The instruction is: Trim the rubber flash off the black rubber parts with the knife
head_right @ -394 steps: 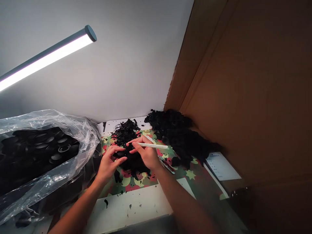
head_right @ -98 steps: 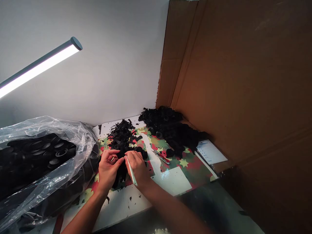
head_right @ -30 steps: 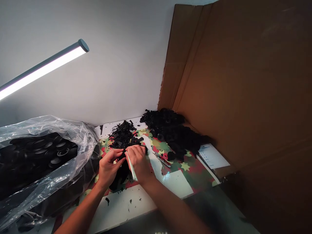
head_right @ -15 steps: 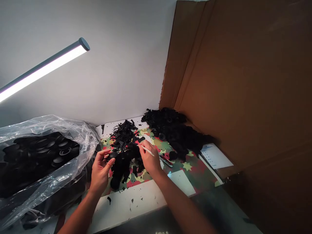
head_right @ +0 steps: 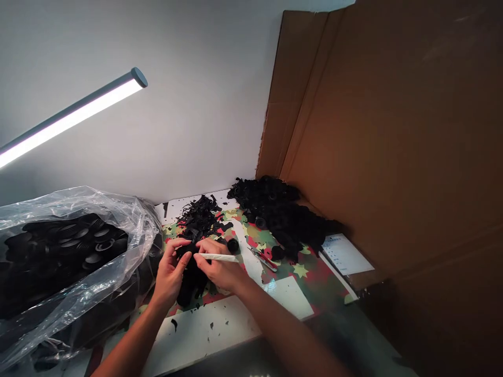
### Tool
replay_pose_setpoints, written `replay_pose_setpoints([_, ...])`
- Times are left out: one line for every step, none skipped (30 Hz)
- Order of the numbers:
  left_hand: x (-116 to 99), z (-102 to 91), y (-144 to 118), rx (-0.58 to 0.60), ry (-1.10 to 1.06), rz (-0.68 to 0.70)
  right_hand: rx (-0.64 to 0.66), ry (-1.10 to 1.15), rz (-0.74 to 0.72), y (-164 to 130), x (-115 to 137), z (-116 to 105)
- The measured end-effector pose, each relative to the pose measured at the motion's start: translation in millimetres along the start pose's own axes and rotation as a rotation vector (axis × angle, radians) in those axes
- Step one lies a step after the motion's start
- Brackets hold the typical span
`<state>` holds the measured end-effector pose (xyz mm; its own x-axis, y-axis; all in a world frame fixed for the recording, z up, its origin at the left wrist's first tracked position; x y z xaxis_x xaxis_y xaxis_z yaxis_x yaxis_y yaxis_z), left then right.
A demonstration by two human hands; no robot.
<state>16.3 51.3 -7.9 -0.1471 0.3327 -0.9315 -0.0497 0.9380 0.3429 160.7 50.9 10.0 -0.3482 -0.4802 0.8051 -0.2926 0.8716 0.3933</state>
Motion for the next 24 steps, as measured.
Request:
replay_pose_setpoints([-3, 1.0, 0, -0.001, 0.042, 0.037, 0.032, -0.008, -0.005, 1, 1, 4])
replay_pose_setpoints([-5, 2.1, 0, -0.001, 0.074, 0.061, 0.056, -0.012, -0.009, 2, 1, 6])
replay_pose_setpoints([-5, 3.0, 0, -0.002, 0.098, 0.072, 0.078, -0.009, -0.011, 3, 0, 8])
replay_pose_setpoints([-4, 3.6, -1, -0.004, 0.115, 0.075, 0.099, -0.004, -0.008, 3, -1, 9])
replay_pose_setpoints([-3, 3.9, -1, -0.008, 0.129, 0.071, 0.119, -0.002, -0.001, 3, -2, 11])
replay_pose_setpoints([-1, 3.4, -1, -0.018, 0.142, 0.062, 0.134, -0.007, 0.003, 3, -4, 12])
replay_pose_setpoints([2, 2.3, -1, -0.033, 0.156, 0.052, 0.146, -0.023, -0.001, 2, -5, 14])
replay_pose_setpoints([4, 0.6, -1, -0.056, 0.172, 0.043, 0.15, -0.047, -0.012, 2, -5, 15])
replay_pose_setpoints([6, -2.0, -1, -0.087, 0.193, 0.037, 0.147, -0.077, -0.033, 2, -5, 17])
replay_pose_setpoints([7, -5.2, -1, -0.125, 0.218, 0.038, 0.137, -0.106, -0.06, 1, -3, 17])
replay_pose_setpoints([7, -8.2, -2, -0.161, 0.248, 0.047, 0.129, -0.134, -0.093, 0, -1, 18])
replay_pose_setpoints([7, -10.5, -2, -0.187, 0.282, 0.061, 0.121, -0.162, -0.123, 0, 0, 18])
replay_pose_setpoints([6, -11.7, -2, -0.198, 0.317, 0.074, 0.111, -0.188, -0.148, -1, 1, 17])
replay_pose_setpoints([6, -11.7, -2, -0.19, 0.351, 0.085, 0.104, -0.213, -0.168, -2, 2, 16])
replay_pose_setpoints([7, -11.1, -2, -0.168, 0.382, 0.093, 0.093, -0.232, -0.174, -4, 2, 13])
replay_pose_setpoints([8, -10.2, -2, -0.136, 0.41, 0.096, 0.075, -0.244, -0.166, -5, -1, 7])
replay_pose_setpoints([10, -10.2, -2, -0.106, 0.436, 0.095, 0.047, -0.246, -0.145, -6, -5, 0])
replay_pose_setpoints([12, -11.5, -2, -0.084, 0.462, 0.091, 0.007, -0.235, -0.111, -6, -10, -9])
replay_pose_setpoints([14, -13.4, -1, -0.063, 0.49, 0.081, -0.039, -0.21, -0.068, -7, -16, -20])
replay_pose_setpoints([17, -15.8, -1, -0.045, 0.52, 0.066, -0.101, -0.173, -0.015, -8, -24, -33])
replay_pose_setpoints([20, -18.4, -1, -0.03, 0.545, 0.047, -0.171, -0.123, 0.043, -9, -32, -46])
replay_pose_setpoints([23, -20.0, 0, -0.006, 0.57, 0.026, -0.237, -0.063, 0.1, -10, -40, -58])
replay_pose_setpoints([26, -20.1, 0, 0.029, 0.596, 0.009, -0.3, 0.002, 0.158, -11, -47, -68])
replay_pose_setpoints([29, -18.2, 1, 0.076, 0.627, -0.003, -0.333, 0.069, 0.2, -10, -53, -74])
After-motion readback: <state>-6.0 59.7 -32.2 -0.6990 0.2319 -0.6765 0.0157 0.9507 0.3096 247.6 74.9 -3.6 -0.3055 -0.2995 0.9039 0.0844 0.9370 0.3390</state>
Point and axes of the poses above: each hand's wrist, its own y-axis towards the middle knuckle, its own z-axis out of the palm, x = y × z, the point moved 9 cm from there along y, towards the middle knuckle, and after that the axes turned 7 degrees about -y, right-handed, at the moved point
